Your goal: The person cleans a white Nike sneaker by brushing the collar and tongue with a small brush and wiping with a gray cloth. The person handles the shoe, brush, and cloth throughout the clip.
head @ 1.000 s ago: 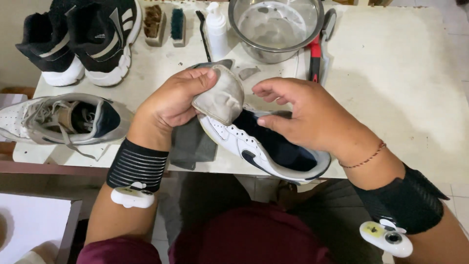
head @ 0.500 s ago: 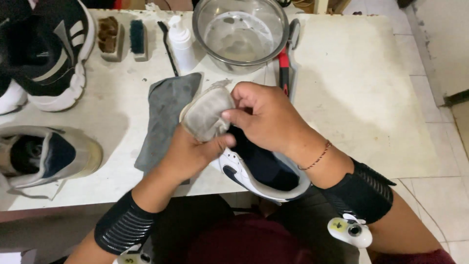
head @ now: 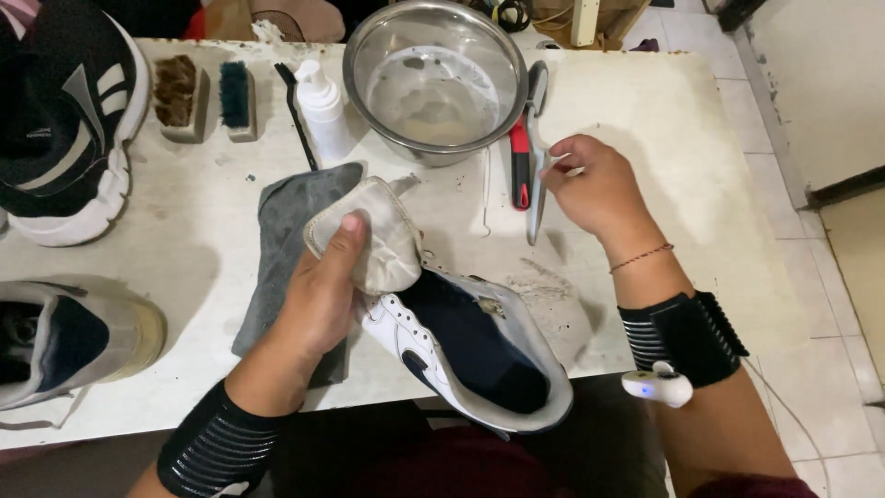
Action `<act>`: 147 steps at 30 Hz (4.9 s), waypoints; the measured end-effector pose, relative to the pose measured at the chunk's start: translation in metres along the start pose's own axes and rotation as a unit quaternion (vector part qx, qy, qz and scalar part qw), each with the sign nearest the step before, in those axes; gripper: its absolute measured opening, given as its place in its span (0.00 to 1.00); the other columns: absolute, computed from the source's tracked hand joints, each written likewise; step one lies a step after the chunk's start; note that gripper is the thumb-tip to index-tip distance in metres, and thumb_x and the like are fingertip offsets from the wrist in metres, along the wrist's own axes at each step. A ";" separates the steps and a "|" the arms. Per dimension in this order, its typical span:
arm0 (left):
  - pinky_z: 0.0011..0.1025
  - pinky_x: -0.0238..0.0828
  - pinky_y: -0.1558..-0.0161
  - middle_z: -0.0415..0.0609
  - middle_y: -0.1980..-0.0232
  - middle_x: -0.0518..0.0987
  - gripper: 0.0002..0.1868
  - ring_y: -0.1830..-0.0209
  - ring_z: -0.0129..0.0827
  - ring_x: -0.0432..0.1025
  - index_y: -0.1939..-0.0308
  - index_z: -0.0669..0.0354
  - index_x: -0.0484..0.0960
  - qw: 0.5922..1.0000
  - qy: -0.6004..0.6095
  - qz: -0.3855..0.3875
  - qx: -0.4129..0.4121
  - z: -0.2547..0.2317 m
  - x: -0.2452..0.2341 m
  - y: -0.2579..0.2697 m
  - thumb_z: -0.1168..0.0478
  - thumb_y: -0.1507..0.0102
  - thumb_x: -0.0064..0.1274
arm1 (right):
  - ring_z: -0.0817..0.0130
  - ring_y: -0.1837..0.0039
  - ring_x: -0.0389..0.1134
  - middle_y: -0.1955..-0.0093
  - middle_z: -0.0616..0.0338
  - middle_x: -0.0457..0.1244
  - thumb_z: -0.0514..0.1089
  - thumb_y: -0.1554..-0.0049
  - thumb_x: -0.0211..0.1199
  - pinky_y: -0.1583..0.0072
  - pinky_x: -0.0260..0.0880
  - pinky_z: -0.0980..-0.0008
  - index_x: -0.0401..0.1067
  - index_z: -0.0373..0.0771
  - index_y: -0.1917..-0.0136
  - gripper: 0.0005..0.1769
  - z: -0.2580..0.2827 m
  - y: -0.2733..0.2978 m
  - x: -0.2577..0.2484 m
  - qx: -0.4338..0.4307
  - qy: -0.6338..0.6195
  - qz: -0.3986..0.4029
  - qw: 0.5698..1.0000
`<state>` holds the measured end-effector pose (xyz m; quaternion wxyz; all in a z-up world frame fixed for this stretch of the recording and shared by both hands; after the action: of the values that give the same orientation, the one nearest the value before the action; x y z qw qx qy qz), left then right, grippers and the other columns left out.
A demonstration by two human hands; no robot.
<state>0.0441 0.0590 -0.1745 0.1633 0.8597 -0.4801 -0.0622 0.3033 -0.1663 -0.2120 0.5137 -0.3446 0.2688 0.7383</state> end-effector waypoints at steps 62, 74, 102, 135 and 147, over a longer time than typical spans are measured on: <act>0.24 0.69 0.81 0.49 0.74 0.80 0.05 0.81 0.26 0.72 0.57 0.66 0.84 0.964 0.151 0.141 0.171 -0.004 0.003 -0.016 0.70 0.36 0.58 | 0.67 0.81 0.51 0.82 0.59 0.47 0.52 0.33 0.42 0.73 0.53 0.73 0.58 0.38 0.76 0.32 -0.023 0.162 -0.029 -0.098 -0.430 0.088 0.893; 0.29 0.76 0.61 0.47 0.57 0.82 0.22 0.59 0.32 0.78 0.40 0.62 0.77 0.945 0.274 0.179 0.021 0.047 -0.013 -0.040 0.53 0.33 0.51 | 0.64 0.57 0.59 0.62 0.55 0.59 0.73 0.34 0.41 0.43 0.59 0.64 0.76 0.32 0.49 0.42 -0.012 0.170 -0.053 -0.053 -0.297 0.115 0.946; 0.42 0.82 0.51 0.65 0.45 0.79 0.34 0.50 0.46 0.78 0.34 0.72 0.71 0.904 0.336 0.255 -0.069 0.033 -0.023 -0.031 0.47 0.35 0.45 | 0.62 0.62 0.58 0.68 0.66 0.58 0.32 0.45 0.60 0.66 0.50 0.65 0.72 0.47 0.62 0.10 0.184 0.143 0.002 -0.453 0.303 -0.057 0.837; 0.43 0.83 0.52 0.66 0.54 0.82 0.24 0.57 0.49 0.80 0.42 0.72 0.74 0.914 0.283 0.274 -0.097 0.027 -0.025 -0.028 0.52 0.30 0.41 | 0.64 0.63 0.61 0.71 0.69 0.58 0.31 0.49 0.61 0.68 0.47 0.64 0.72 0.47 0.67 0.11 0.185 0.130 0.015 -0.534 0.363 0.021 0.763; 0.51 0.80 0.45 0.70 0.48 0.80 0.28 0.49 0.55 0.79 0.34 0.71 0.67 0.898 0.282 0.327 -0.085 0.029 -0.018 -0.031 0.53 0.30 0.36 | 0.63 0.64 0.58 0.70 0.66 0.56 0.30 0.48 0.58 0.64 0.50 0.67 0.70 0.43 0.64 0.09 0.189 0.128 0.017 -0.559 0.409 -0.012 0.721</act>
<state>0.0520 0.0825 -0.2130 0.3759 0.6181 -0.6609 0.1994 0.1344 -0.0562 -0.1029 0.0772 -0.8410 -0.0129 0.5354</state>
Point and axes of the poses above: each hand's wrist, its own y-axis away from the middle knuckle, its own x-axis out of the palm, z = x × y, the point moved 6 cm from there along -y, towards the middle knuckle
